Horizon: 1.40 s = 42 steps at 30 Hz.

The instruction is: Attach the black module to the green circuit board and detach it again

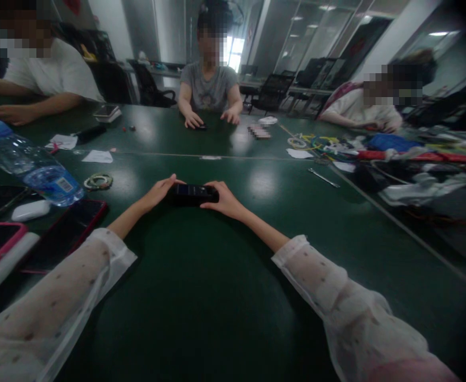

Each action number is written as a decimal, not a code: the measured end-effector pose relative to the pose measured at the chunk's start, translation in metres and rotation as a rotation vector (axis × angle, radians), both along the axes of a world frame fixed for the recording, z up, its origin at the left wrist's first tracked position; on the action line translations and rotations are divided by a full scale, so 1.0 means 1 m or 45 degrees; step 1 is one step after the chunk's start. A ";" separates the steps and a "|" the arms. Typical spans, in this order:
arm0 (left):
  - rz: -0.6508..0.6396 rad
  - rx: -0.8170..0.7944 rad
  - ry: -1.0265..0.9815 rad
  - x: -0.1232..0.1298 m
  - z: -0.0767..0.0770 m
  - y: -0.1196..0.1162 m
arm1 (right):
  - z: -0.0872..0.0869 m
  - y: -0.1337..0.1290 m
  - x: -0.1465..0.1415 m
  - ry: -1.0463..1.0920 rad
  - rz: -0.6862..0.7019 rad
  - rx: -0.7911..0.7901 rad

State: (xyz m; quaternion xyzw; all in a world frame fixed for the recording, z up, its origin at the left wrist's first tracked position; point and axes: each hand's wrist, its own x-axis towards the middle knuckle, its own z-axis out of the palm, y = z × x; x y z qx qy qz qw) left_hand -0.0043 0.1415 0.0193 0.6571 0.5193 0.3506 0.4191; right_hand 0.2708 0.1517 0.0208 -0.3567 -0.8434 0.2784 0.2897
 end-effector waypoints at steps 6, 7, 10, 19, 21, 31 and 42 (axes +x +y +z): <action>-0.088 0.262 0.160 -0.003 -0.003 -0.001 | -0.001 0.000 0.000 0.030 -0.007 -0.028; -0.092 0.315 0.199 -0.002 -0.003 -0.002 | -0.001 0.000 0.000 0.041 -0.013 -0.034; -0.121 0.370 0.262 0.002 -0.003 -0.006 | -0.001 0.000 0.000 0.058 -0.023 -0.032; -0.122 0.390 0.229 0.005 -0.003 -0.007 | -0.011 0.008 0.001 0.129 -0.047 0.028; -0.083 0.291 0.063 0.000 -0.008 0.001 | -0.015 0.012 0.001 0.201 -0.059 0.011; 0.009 0.189 -0.089 -0.005 -0.013 0.005 | -0.015 0.016 -0.001 0.666 -0.247 -0.317; -0.165 0.472 0.549 0.001 -0.011 0.003 | -0.038 0.033 0.006 0.663 -0.538 -0.095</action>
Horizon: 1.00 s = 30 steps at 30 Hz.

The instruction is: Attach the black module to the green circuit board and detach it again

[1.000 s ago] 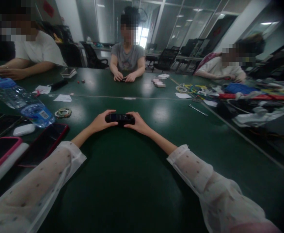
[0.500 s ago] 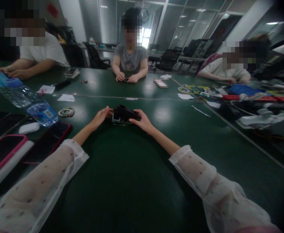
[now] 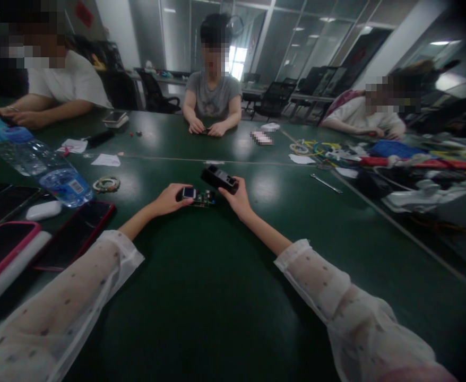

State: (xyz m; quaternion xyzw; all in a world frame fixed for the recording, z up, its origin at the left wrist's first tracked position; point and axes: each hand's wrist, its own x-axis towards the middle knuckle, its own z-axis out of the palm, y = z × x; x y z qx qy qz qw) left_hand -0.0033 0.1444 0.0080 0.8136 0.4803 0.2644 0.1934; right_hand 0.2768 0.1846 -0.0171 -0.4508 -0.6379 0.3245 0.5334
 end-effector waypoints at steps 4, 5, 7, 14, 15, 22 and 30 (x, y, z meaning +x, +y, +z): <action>-0.025 0.048 0.089 0.003 0.003 -0.004 | -0.004 0.002 0.000 -0.109 -0.033 0.026; -0.025 0.058 0.092 0.003 0.003 -0.005 | -0.003 0.002 0.000 -0.128 -0.029 0.029; -0.021 0.066 0.094 0.003 0.003 -0.006 | -0.001 0.000 0.000 -0.158 -0.024 0.033; 0.050 0.063 0.139 0.005 0.001 -0.008 | 0.006 -0.004 0.000 -0.273 -0.046 0.063; 0.051 0.069 0.150 0.006 0.001 -0.008 | 0.006 -0.004 -0.001 -0.283 -0.051 0.067; 0.040 0.099 0.245 0.010 0.002 -0.012 | 0.005 -0.004 -0.002 -0.378 -0.031 0.076; 0.020 0.086 0.281 0.009 0.002 -0.012 | 0.003 -0.005 -0.005 -0.536 -0.051 0.103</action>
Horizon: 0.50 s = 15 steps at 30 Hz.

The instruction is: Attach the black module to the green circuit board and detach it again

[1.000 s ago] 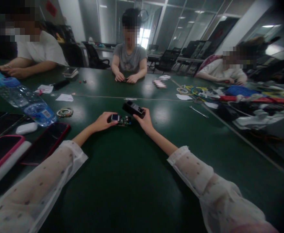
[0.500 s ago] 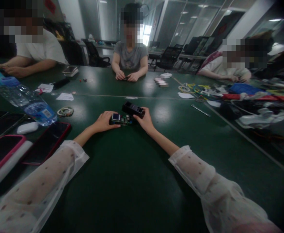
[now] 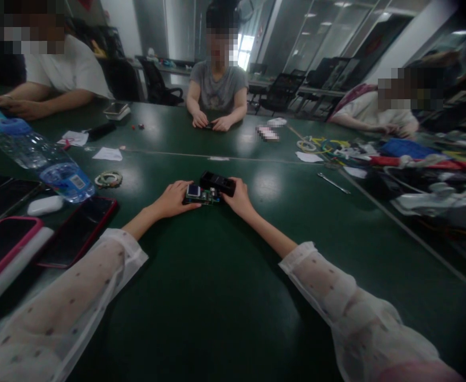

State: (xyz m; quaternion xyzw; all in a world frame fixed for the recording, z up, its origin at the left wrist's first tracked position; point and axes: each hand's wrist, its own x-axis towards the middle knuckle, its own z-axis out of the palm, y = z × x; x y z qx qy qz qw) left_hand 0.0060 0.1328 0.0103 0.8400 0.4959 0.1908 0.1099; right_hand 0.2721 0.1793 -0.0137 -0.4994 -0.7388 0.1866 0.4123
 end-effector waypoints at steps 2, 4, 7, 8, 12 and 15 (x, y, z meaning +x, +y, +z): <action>-0.006 -0.003 0.001 0.000 0.000 0.000 | 0.000 0.000 0.000 -0.008 0.006 0.020; -0.007 0.003 -0.004 0.000 0.000 0.000 | 0.001 -0.001 0.001 -0.017 0.025 0.043; -0.007 0.008 -0.006 0.000 0.000 0.000 | 0.003 -0.002 0.001 -0.022 0.047 0.059; -0.007 0.004 -0.001 0.000 -0.001 0.000 | 0.003 -0.003 0.001 -0.024 0.050 0.055; -0.008 0.011 0.022 0.000 -0.002 0.001 | 0.004 -0.004 0.002 -0.041 0.052 0.037; -0.007 0.025 0.023 -0.001 -0.004 0.003 | 0.003 -0.003 0.001 -0.032 0.055 0.038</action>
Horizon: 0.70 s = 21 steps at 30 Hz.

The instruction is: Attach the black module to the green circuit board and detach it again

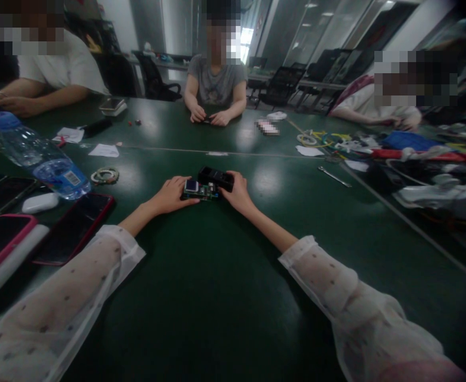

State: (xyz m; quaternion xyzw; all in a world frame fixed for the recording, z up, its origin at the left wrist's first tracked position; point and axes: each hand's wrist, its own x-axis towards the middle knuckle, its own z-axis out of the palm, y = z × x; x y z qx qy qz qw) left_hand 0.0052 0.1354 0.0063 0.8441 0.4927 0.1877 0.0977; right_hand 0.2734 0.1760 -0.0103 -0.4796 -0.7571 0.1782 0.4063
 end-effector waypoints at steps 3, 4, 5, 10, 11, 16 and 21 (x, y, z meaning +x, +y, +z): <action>0.005 0.010 -0.007 -0.001 -0.002 0.001 | -0.001 0.001 0.000 0.016 -0.018 -0.002; 0.005 0.012 -0.010 -0.001 -0.003 0.001 | -0.002 0.001 0.000 0.019 -0.024 0.001; 0.005 0.013 -0.013 -0.001 -0.003 0.001 | -0.002 0.002 0.000 0.022 -0.025 0.006; 0.006 0.012 -0.029 -0.001 -0.003 0.001 | -0.003 0.003 0.002 0.072 -0.055 0.039; 0.007 0.009 -0.026 -0.001 -0.002 0.001 | -0.002 0.002 0.003 0.102 -0.074 0.049; 0.010 -0.008 -0.003 0.000 0.000 -0.001 | 0.012 -0.012 -0.001 0.205 -0.023 0.124; 0.005 0.014 -0.009 -0.001 -0.001 -0.001 | 0.025 -0.033 -0.008 0.005 0.285 0.190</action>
